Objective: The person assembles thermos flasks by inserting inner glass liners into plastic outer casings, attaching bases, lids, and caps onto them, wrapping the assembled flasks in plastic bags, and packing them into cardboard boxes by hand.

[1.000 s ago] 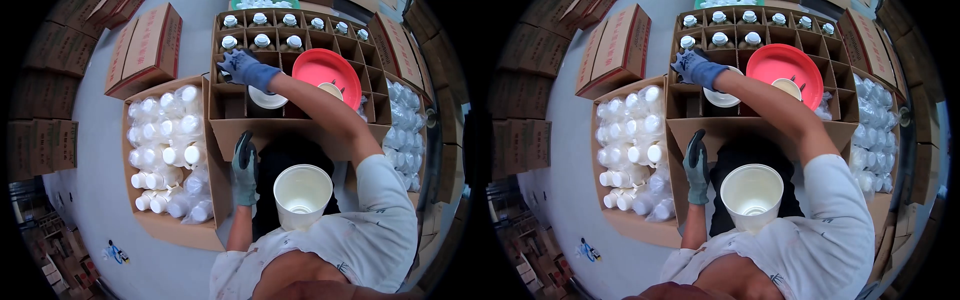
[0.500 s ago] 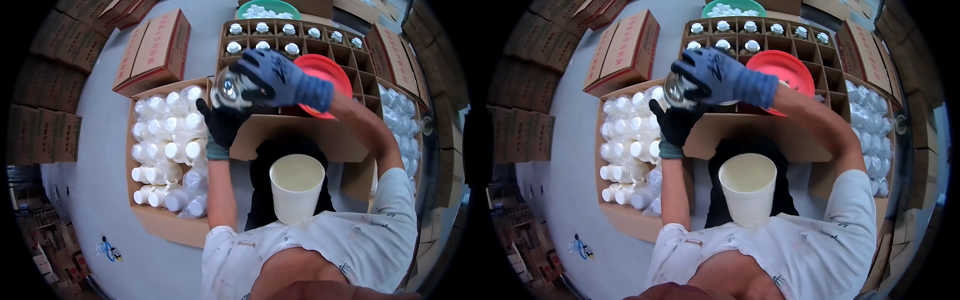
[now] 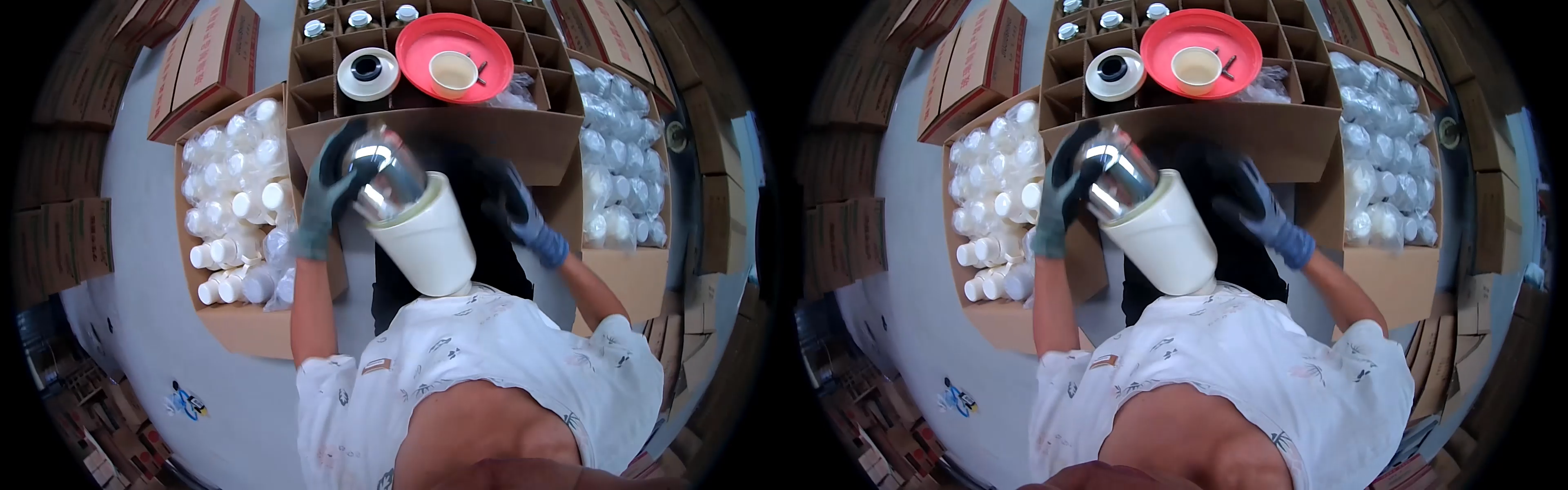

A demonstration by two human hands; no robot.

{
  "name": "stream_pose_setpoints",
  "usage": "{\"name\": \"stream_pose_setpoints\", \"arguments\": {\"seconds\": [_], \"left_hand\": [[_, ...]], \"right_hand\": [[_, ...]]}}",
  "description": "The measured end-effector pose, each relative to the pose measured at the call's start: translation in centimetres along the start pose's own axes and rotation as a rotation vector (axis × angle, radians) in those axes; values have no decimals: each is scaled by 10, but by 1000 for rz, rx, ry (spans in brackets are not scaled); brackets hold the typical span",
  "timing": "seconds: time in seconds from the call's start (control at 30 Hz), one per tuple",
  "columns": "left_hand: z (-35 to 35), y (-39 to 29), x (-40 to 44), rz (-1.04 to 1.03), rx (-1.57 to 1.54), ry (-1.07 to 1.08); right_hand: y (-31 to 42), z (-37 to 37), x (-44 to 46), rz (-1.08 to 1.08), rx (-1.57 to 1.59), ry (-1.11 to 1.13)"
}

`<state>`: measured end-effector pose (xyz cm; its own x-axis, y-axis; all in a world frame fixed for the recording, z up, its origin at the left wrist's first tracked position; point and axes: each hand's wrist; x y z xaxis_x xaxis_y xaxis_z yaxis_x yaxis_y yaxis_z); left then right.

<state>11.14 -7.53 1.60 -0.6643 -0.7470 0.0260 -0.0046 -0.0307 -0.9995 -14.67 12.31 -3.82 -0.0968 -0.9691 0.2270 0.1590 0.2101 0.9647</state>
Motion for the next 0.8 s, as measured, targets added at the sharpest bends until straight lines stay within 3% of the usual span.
{"name": "stream_pose_setpoints", "arguments": {"seconds": [0.03,0.13,0.2,0.27,0.33,0.47,0.53,0.73,0.8], "left_hand": [[-5,6,-22,-12,75,-68],[-9,48,-104,203,-170,-281],[-16,95,-160,165,99,-316],[-19,131,-203,113,369,-342],[-9,148,-221,156,492,-183],[4,146,-215,141,609,-36],[9,152,-203,94,507,-8],[5,165,-184,18,374,12],[-3,172,-177,-1,305,-42]], "right_hand": [[11,2,-21,52,-292,116],[16,-20,-87,-16,-381,216],[20,-38,-102,-123,-310,360],[4,-49,-84,92,-256,331],[35,-53,-35,119,-165,358],[55,-73,38,197,320,437],[70,-72,63,461,117,507],[81,-75,83,385,117,509],[82,-77,86,365,58,372]]}}
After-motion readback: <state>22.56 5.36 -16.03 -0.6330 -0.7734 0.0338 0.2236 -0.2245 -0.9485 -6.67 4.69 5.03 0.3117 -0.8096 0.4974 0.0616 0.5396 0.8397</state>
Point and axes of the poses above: each hand's wrist, its own x-axis towards the middle knuckle, its own z-axis out of the back of the hand, y = z × x, and after that the axes turned 2 degrees about z, right-handed
